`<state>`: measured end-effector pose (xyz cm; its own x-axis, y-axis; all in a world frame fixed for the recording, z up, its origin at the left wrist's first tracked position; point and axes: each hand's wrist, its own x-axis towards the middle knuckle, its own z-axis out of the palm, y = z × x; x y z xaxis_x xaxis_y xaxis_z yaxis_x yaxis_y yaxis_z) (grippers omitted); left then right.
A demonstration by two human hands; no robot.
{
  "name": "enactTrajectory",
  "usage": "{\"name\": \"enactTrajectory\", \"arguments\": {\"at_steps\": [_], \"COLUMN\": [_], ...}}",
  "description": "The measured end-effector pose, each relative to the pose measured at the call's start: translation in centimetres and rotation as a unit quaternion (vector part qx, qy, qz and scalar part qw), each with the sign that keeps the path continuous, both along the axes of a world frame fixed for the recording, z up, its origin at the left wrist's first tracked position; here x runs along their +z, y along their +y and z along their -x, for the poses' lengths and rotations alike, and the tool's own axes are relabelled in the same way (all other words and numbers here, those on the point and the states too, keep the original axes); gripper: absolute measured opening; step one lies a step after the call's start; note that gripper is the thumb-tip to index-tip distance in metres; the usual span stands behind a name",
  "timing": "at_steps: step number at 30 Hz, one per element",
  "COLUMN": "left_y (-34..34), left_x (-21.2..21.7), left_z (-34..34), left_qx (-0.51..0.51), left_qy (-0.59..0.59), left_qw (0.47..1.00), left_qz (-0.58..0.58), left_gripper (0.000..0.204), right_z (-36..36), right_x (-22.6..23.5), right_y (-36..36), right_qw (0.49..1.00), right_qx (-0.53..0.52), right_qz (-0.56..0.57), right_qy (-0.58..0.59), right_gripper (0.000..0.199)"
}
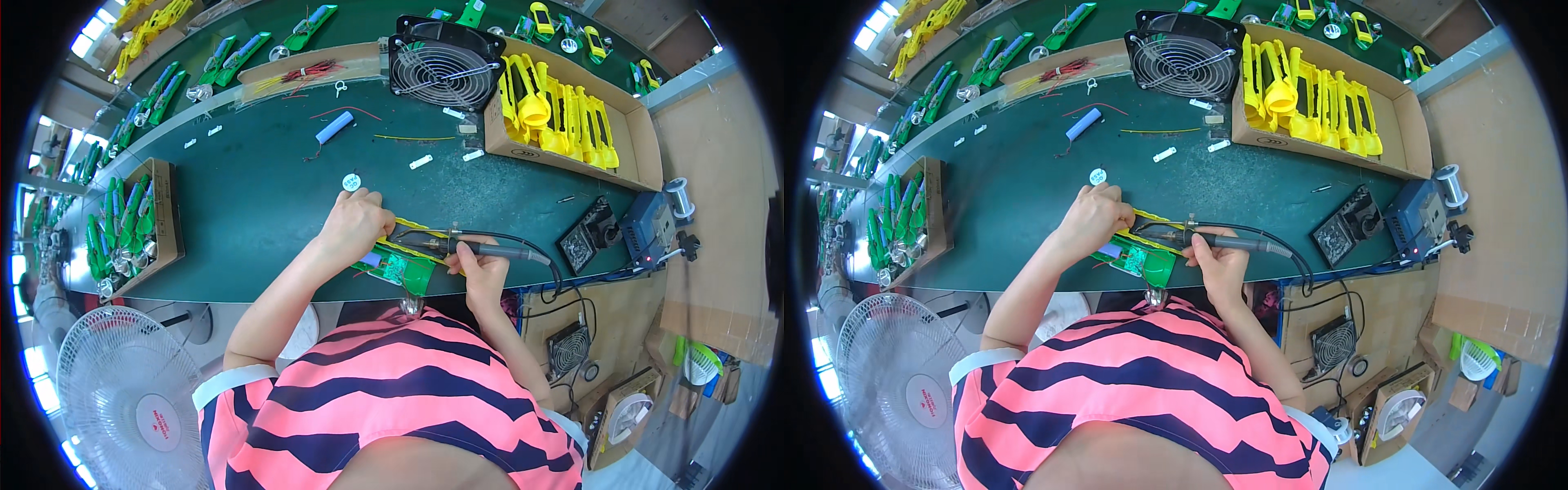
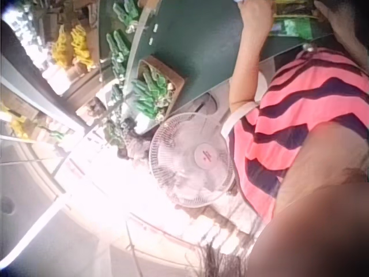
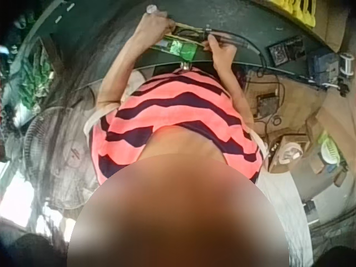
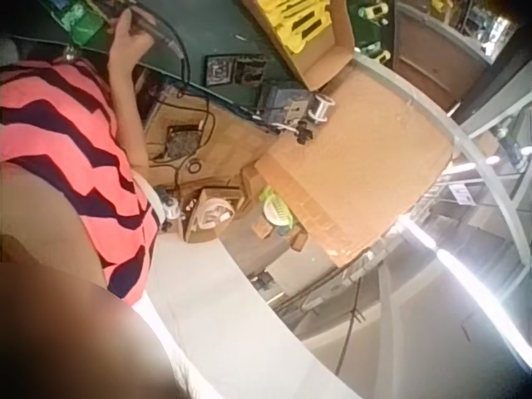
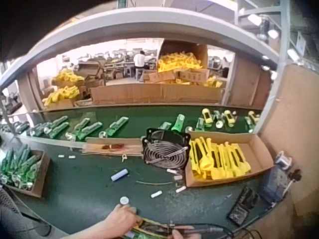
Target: Soldering electronic components and wires into flashlight housings at a factory workbench.
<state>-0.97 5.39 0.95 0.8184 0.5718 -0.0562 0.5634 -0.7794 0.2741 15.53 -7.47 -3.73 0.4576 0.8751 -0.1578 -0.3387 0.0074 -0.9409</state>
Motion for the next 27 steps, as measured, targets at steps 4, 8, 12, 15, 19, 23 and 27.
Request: {"name": "enactTrajectory", "arguments": {"at_steps": [4, 8, 12, 15, 19, 23, 27], "left_y": [0.0, 0.0, 0.0, 0.0, 0.0, 0.0, -0.1], "left_x": [0.1, 0.1, 0.1, 0.3, 0.0, 0.0, 0.3], "left_z": [-0.1, -0.2, -0.4, -0.5, -0.4, -0.4, -0.6], "left_qx": [0.008, 0.009, 0.009, 0.007, -0.002, 0.003, 0.018], "left_qy": [0.009, 0.010, 0.041, 0.057, 0.036, 0.039, 0.055], "left_qw": [1.000, 1.000, 0.999, 0.998, 0.999, 0.999, 0.998], "left_qz": [0.005, 0.005, 0.002, -0.004, -0.014, -0.008, -0.002], "left_gripper": [0.008, 0.008, 0.006, 0.006, 0.008, 0.008, 0.006], "right_z": [0.1, 0.1, 0.0, -0.2, -0.3, -0.7, -1.1], "right_x": [-0.2, -0.3, -0.3, -0.4, -0.1, 0.0, 1.3], "right_y": [0.0, -0.2, -0.2, -0.3, -0.3, -1.0, -2.4], "right_qw": [1.000, 1.000, 1.000, 0.999, 0.999, 0.999, 0.985], "right_qx": [0.006, 0.024, 0.028, 0.036, 0.037, 0.005, -0.035], "right_qz": [-0.001, -0.007, 0.002, -0.011, -0.015, -0.048, -0.117], "right_qy": [-0.009, -0.013, -0.007, -0.006, -0.001, 0.012, -0.126], "right_gripper": [0.011, 0.013, 0.013, 0.013, 0.014, 0.016, 0.016]}}
